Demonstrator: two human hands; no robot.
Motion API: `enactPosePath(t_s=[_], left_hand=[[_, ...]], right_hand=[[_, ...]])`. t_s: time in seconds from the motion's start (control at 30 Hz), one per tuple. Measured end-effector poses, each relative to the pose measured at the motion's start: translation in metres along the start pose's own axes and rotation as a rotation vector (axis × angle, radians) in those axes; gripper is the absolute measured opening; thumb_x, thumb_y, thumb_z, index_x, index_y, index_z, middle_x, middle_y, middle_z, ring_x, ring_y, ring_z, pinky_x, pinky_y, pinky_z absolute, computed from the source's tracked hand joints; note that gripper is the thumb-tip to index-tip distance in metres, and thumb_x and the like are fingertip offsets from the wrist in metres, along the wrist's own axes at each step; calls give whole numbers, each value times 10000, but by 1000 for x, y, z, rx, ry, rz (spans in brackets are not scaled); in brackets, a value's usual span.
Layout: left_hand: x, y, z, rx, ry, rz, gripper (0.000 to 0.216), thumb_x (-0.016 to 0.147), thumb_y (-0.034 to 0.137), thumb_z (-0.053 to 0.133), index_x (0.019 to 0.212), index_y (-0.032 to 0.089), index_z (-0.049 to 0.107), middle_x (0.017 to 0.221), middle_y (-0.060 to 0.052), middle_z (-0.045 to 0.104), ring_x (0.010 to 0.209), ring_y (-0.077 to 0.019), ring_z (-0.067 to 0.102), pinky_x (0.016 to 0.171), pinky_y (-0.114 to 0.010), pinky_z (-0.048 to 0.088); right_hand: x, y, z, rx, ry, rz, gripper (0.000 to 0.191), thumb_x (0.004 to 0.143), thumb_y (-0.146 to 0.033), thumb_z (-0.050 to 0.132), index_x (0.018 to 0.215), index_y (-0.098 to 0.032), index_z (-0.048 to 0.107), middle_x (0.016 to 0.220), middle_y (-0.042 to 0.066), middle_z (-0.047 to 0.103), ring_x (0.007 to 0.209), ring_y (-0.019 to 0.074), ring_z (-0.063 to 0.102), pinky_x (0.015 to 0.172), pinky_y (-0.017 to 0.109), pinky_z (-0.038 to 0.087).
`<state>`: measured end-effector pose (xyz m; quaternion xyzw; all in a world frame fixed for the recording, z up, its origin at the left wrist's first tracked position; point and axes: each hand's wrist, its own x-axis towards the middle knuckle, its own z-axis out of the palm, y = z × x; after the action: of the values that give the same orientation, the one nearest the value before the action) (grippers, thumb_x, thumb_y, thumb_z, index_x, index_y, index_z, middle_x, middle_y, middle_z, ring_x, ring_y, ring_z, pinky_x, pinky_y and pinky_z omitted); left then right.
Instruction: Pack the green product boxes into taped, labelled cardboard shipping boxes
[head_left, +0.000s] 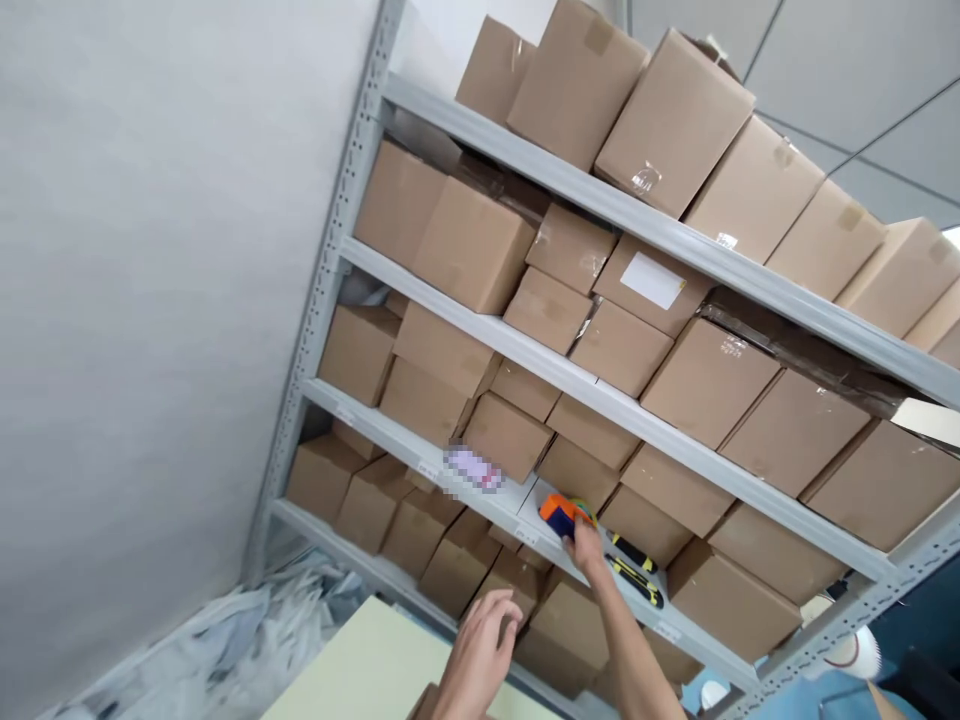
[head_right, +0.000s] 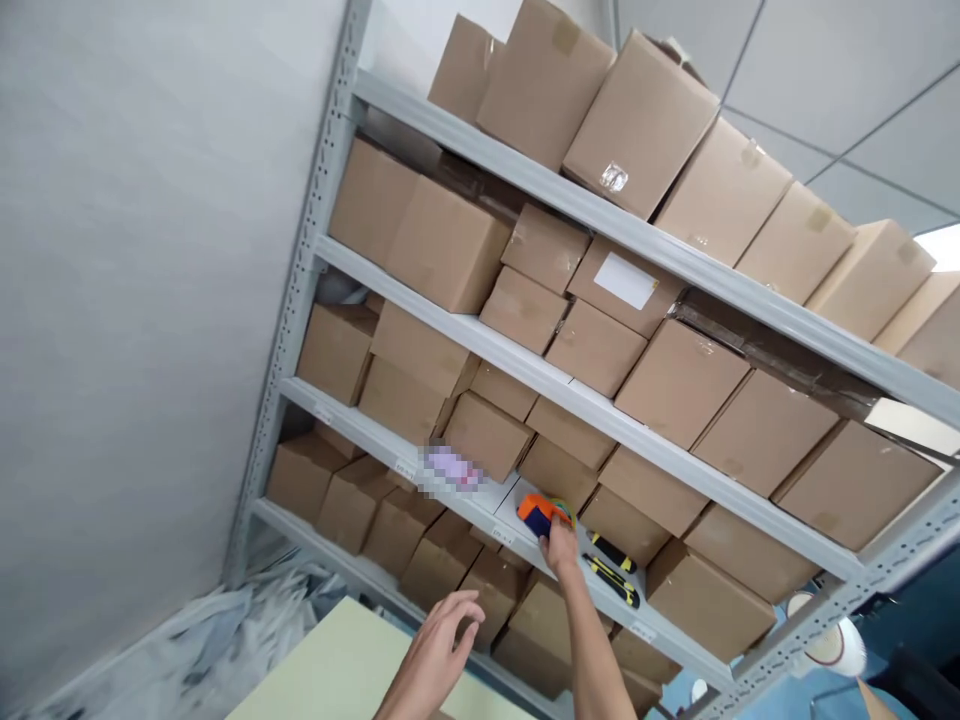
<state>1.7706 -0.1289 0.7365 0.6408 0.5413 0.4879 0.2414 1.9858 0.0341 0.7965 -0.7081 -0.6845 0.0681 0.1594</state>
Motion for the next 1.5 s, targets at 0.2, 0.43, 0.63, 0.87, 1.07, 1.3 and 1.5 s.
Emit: enactPosePath(t_s=[0.2, 0.43, 0.63, 0.87, 1.07, 1.3, 1.5], left_hand=[[-56, -4, -37, -92, -31, -129, 221, 920, 284, 630, 864, 321, 840, 1205, -71, 830, 1184, -297, 787, 1078, -440, 638], [-101, 48, -57, -238, -96, -195, 196, 977, 355, 640, 991, 307, 830, 1063, -47, 823, 935, -220, 799, 868, -322, 674], [-112, 86, -79, -242, 45, -110, 178, 1029, 331, 677, 1143, 277, 802, 1103, -47, 844, 977, -211, 821, 970, -343, 686], [-119, 107, -113, -185, -51, -17, 195, 1052, 340, 670, 1213, 335, 779, 1136, -12, 842, 1023, -216, 827, 996, -357, 701], [-102, 111, -157, -117, 85, -33, 406, 1018, 397, 697, 1421, 346, 696, 1346, -55, 743, 1038, -232, 775, 884, -375, 710], [-75, 115, -190, -77, -31, 138, 141, 998, 283, 746, 1126, 313, 796, 1104, -19, 800, 1029, -221, 737, 971, -370, 638], [-75, 111, -184, -145, -74, 230, 96, 991, 201, 769, 998, 297, 777, 932, 17, 805, 865, -188, 726, 852, -345, 612]], right_hand=[[-116, 3, 42, 619, 50, -69, 543, 1063, -575, 541, 1418, -195, 699, 1384, 155, 786, 1306, 360, 750, 1128, 500, 602], [-288, -52, 44, 1211, -143, 188, 561, 946, -705, 731, 1280, -256, 768, 1244, 106, 819, 1221, 350, 759, 1149, 535, 581], [-311, -85, -5, 1171, -32, 196, 590, 938, -701, 750, 1315, -247, 735, 1272, 109, 804, 1207, 280, 747, 1130, 441, 582], [-319, -87, -29, 1164, -211, 80, 651, 915, -834, 697, 1033, -204, 814, 958, 100, 831, 909, 278, 783, 931, 415, 657], [-317, -80, -43, 857, -235, -180, 337, 1006, -574, 746, 1007, -239, 783, 959, 69, 800, 931, 253, 756, 883, 371, 634], [-312, -67, -69, 508, -82, -674, 96, 1039, -167, 603, 997, -252, 616, 921, 59, 745, 845, 231, 681, 816, 380, 570], [-315, -57, -81, 290, -71, -755, 117, 1047, -155, 548, 1033, -255, 607, 840, 36, 712, 758, 228, 649, 761, 384, 540]])
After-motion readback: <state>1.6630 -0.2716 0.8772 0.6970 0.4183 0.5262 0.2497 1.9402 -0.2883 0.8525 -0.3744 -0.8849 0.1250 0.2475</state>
